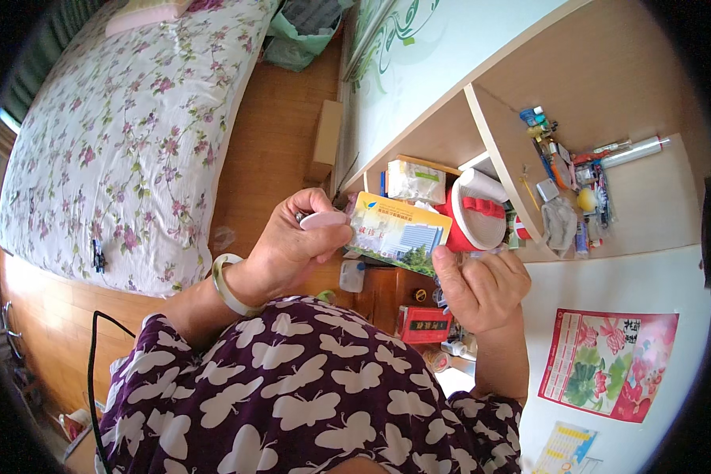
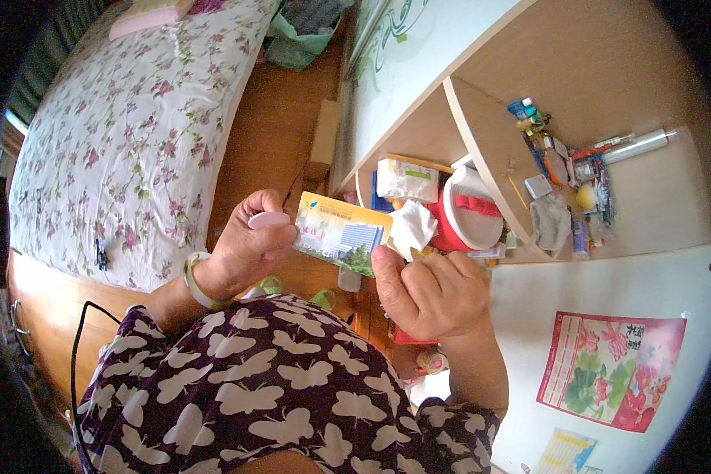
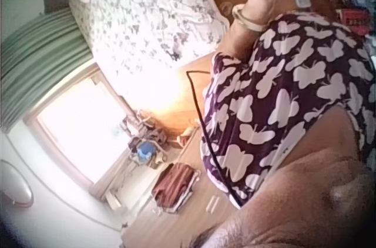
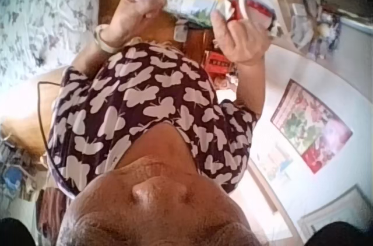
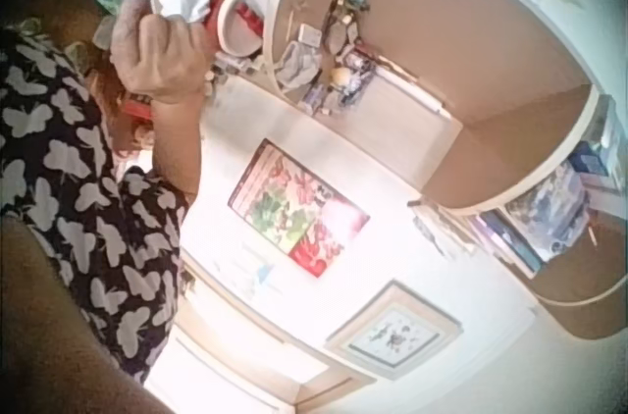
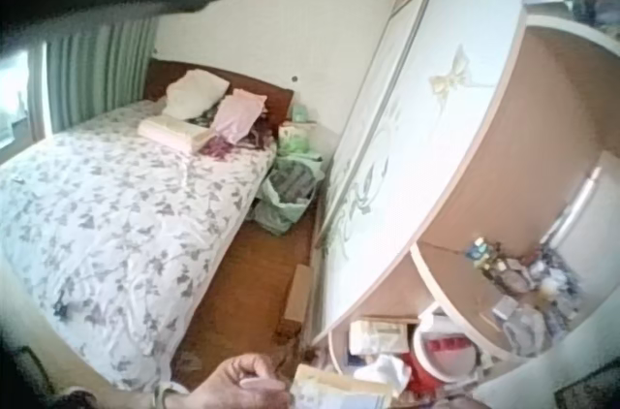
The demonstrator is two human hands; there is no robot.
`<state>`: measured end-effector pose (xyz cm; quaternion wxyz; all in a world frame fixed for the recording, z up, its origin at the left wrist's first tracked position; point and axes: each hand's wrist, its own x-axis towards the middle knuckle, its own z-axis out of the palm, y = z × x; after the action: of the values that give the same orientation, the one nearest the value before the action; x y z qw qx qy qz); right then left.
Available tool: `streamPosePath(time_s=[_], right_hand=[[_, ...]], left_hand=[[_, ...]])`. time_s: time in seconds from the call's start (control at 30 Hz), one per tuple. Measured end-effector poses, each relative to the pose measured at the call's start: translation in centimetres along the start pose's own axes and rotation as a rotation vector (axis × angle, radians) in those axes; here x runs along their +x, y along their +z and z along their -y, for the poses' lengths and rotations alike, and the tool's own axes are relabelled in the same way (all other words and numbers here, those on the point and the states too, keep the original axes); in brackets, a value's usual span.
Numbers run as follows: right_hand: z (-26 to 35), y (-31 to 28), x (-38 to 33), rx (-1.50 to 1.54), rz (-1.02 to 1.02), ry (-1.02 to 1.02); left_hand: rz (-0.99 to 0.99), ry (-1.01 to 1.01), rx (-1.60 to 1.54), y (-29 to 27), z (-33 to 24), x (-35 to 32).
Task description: The person tidies a cluttered bedroom by picking up various small items from a shelf, organizing cards and personal effects, and placing items back onto shelves or into containers.
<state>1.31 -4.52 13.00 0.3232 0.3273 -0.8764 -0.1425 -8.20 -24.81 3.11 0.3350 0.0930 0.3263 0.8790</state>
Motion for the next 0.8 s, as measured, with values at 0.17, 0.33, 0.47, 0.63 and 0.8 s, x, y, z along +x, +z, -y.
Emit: streamPosePath(time_s=[0.17,0.33,0.47,0.63,0.8], right_hand=[[0.7,-0.1,0.1,-0.007,0.027,0.031],[1.3,0.4,-0.4,0.037,-0.027,0.128],[2.7,1.7,-1.2,0.272,-0.255,0.532],[3.7,2.9,-1.6,1.197,-0.12,1.087],[3.2,3.7,-2.1,1.376,0.063,1.032]], left_hand=[[-0.005,0.023,0.021,-0.4,0.1,-0.4],[-0.06,0.03,0.057,-0.8,-0.1,-1.0],[-0.081,0.048,0.042,-1.5,0.3,-1.4],[-0.075,0.094,0.074,-1.3,1.1,-2.0],[-0.149,0.134,0.186,-0.4,3.2,-2.5]])
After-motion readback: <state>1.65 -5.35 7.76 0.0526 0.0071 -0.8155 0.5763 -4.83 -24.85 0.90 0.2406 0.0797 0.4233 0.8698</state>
